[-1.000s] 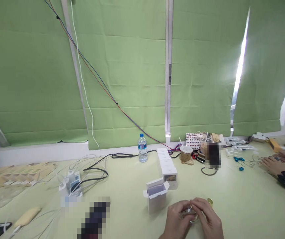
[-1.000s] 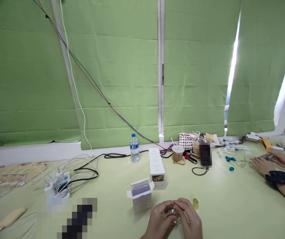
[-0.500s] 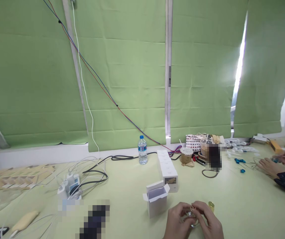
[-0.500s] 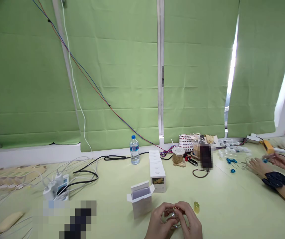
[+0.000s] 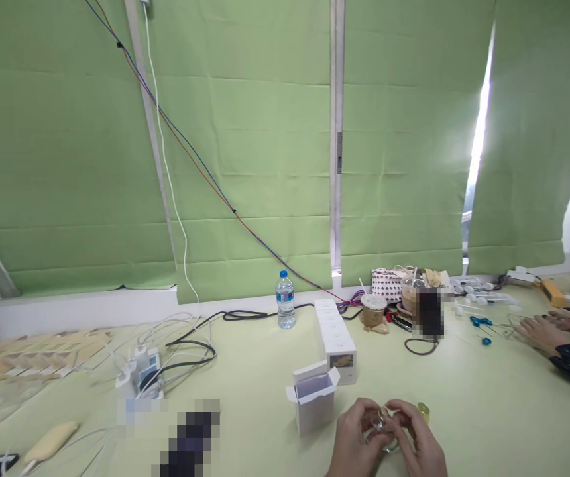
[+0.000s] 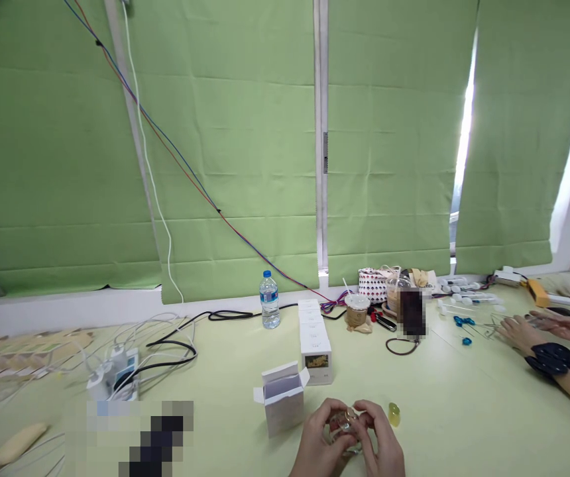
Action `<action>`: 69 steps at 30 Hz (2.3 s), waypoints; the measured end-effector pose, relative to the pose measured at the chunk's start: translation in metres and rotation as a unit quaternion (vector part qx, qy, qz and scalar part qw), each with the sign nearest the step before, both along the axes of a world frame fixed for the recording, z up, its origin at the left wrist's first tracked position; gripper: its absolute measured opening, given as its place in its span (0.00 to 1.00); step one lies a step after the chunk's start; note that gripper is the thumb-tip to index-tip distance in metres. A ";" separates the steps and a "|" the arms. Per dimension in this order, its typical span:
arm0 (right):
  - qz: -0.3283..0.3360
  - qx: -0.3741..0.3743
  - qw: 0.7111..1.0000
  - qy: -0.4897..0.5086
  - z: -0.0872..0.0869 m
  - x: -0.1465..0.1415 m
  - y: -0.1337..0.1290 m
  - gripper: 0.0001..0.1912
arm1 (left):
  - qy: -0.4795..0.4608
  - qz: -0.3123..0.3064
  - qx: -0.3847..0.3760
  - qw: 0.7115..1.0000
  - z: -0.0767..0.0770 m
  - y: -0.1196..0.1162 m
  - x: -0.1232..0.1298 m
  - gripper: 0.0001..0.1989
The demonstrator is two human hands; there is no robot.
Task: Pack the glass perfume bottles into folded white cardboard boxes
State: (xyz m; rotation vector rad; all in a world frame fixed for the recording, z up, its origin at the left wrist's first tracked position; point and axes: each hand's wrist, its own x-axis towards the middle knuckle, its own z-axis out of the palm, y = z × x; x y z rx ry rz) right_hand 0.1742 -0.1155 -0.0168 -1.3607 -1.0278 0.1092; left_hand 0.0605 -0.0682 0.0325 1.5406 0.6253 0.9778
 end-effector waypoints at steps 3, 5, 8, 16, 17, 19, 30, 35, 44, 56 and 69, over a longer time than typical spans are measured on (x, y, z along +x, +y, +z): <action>-0.040 0.004 0.999 -0.005 -0.001 0.010 -0.004 0.19 | -0.003 -0.007 -0.005 1.000 -0.003 0.001 0.000 0.19; -0.096 0.007 0.995 -0.030 -0.005 0.024 -0.007 0.19 | 0.007 -0.009 -0.001 1.000 -0.008 0.002 0.001 0.18; -0.167 -0.035 0.979 -0.111 -0.017 0.054 -0.009 0.26 | 0.017 -0.015 -0.004 1.000 -0.014 0.005 0.004 0.16; -0.102 -0.197 0.956 -0.191 -0.045 0.088 -0.001 0.24 | -0.002 -0.013 -0.002 1.000 -0.008 0.000 0.004 0.18; -0.091 -0.193 0.962 -0.172 -0.042 0.085 -0.001 0.23 | 0.000 -0.013 0.000 1.000 -0.006 -0.001 0.003 0.18; -0.070 -0.167 0.975 -0.126 -0.034 0.077 -0.002 0.21 | 0.005 -0.012 0.002 1.000 -0.006 -0.001 0.003 0.19; 0.004 0.114 0.978 -0.173 -0.007 0.028 -0.005 0.10 | 0.025 -0.014 0.006 1.000 0.001 -0.003 0.003 0.17; 0.040 0.107 0.970 -0.216 -0.001 0.026 0.001 0.11 | 0.020 -0.009 0.018 1.000 -0.004 -0.001 0.003 0.18; 0.110 0.074 0.968 -0.213 0.005 0.023 -0.003 0.17 | -0.051 -0.042 -0.011 0.998 -0.014 0.001 0.005 0.25; 0.115 0.025 0.980 -0.162 0.002 0.022 0.001 0.15 | -0.062 -0.054 -0.004 0.997 -0.018 0.002 0.005 0.27; 0.129 -0.037 0.984 -0.115 0.007 0.017 -0.012 0.20 | -0.034 -0.071 -0.021 0.997 -0.028 0.005 0.006 0.23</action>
